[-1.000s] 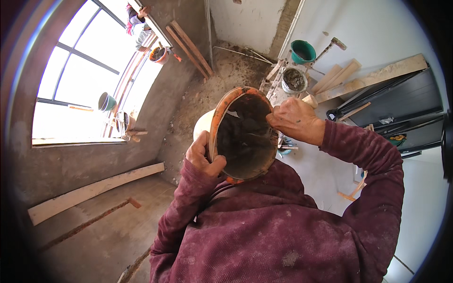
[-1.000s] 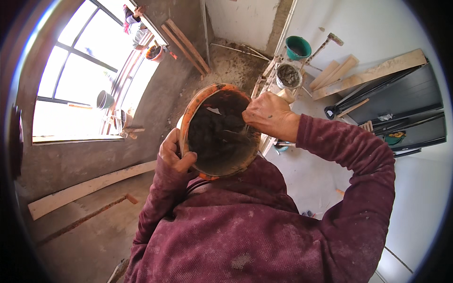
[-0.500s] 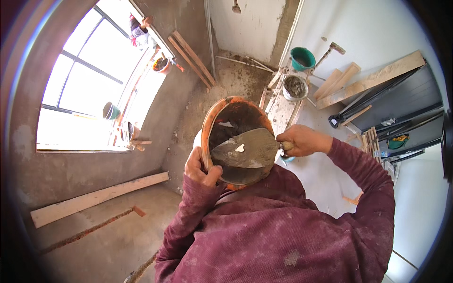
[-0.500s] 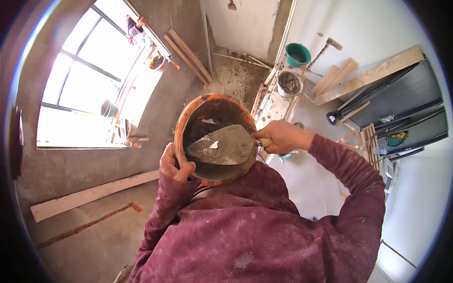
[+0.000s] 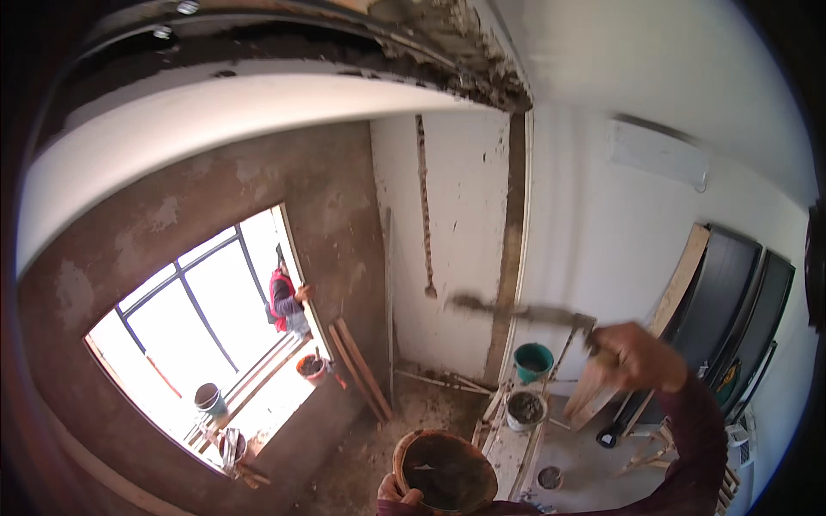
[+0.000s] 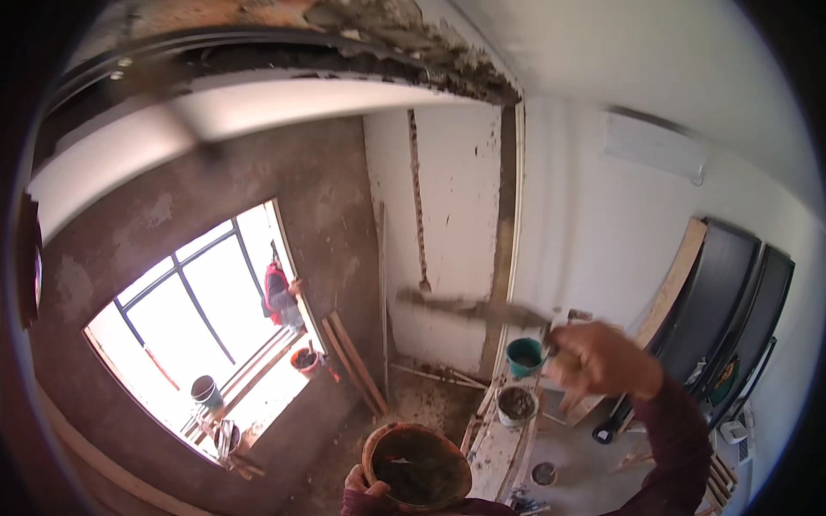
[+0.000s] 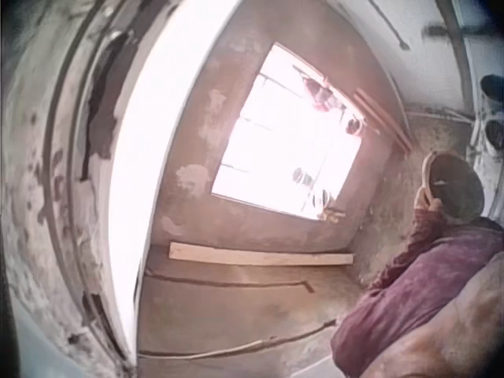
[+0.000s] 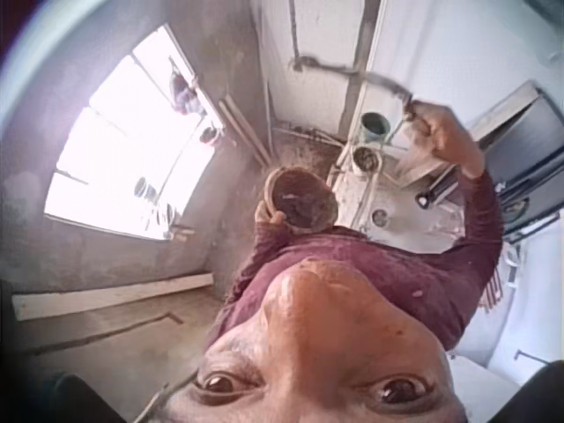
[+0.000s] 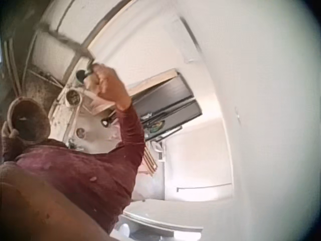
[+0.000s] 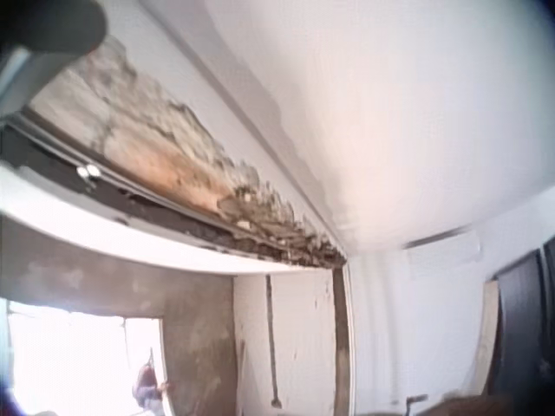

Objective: The person applies mortar to the upper edge of a doorway using a trowel. They scoop mortar from a bucket and spread it across the exposed concrete structure.

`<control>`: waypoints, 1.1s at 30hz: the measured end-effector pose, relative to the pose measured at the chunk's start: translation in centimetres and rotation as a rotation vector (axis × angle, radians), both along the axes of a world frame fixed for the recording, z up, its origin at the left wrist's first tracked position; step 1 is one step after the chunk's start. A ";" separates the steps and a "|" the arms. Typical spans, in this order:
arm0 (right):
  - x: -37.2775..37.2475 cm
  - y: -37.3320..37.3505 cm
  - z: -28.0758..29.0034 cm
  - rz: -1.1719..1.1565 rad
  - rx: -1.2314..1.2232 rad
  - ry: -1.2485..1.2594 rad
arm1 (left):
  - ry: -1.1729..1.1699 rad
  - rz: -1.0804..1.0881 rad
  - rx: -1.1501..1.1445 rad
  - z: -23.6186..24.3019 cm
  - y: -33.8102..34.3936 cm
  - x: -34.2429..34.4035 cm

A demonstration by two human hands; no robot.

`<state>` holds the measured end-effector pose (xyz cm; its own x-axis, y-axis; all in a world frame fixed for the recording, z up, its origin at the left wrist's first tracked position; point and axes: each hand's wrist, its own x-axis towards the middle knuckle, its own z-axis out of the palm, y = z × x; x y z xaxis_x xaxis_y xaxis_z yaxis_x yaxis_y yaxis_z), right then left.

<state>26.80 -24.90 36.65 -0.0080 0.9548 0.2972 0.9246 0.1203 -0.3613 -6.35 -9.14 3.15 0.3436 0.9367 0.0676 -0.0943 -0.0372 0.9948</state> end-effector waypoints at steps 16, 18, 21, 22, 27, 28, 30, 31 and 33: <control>-6.5 1.3 21.5 -0.368 0.402 -0.619 | -0.011 -0.095 -0.006 -1.1 0.0 1.7; -5.7 2.2 21.4 -0.360 0.484 -0.671 | 0.017 -0.083 0.021 -2.1 0.4 1.6; -6.7 2.5 21.9 -0.372 0.478 -0.695 | -0.010 -0.116 -0.051 1.8 -1.1 0.8; -7.1 2.8 22.2 -0.364 0.491 -0.724 | -0.073 -0.114 -0.076 4.3 -2.3 0.6; -8.8 3.5 23.6 -0.396 0.481 -0.631 | -0.177 -0.125 -0.126 6.6 -3.2 -0.2; -7.8 3.8 23.7 -0.325 0.564 -0.581 | -0.177 -0.127 -0.126 6.1 -3.1 -0.3; -7.3 3.2 23.7 -0.397 0.547 -0.525 | -0.176 -0.137 -0.101 5.5 -2.8 -0.4; -7.2 3.2 23.6 -0.431 0.534 -0.497 | -0.175 -0.140 -0.079 5.5 -2.9 -0.4; -7.7 2.8 22.6 -0.437 0.626 -0.471 | -0.157 -0.141 -0.075 5.9 -3.1 -0.5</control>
<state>19.13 -22.07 59.28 0.0649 0.5653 0.8223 0.9700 -0.2294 0.0811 -6.85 -12.21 9.01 0.4625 0.8844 0.0628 -0.2473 0.0607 0.9670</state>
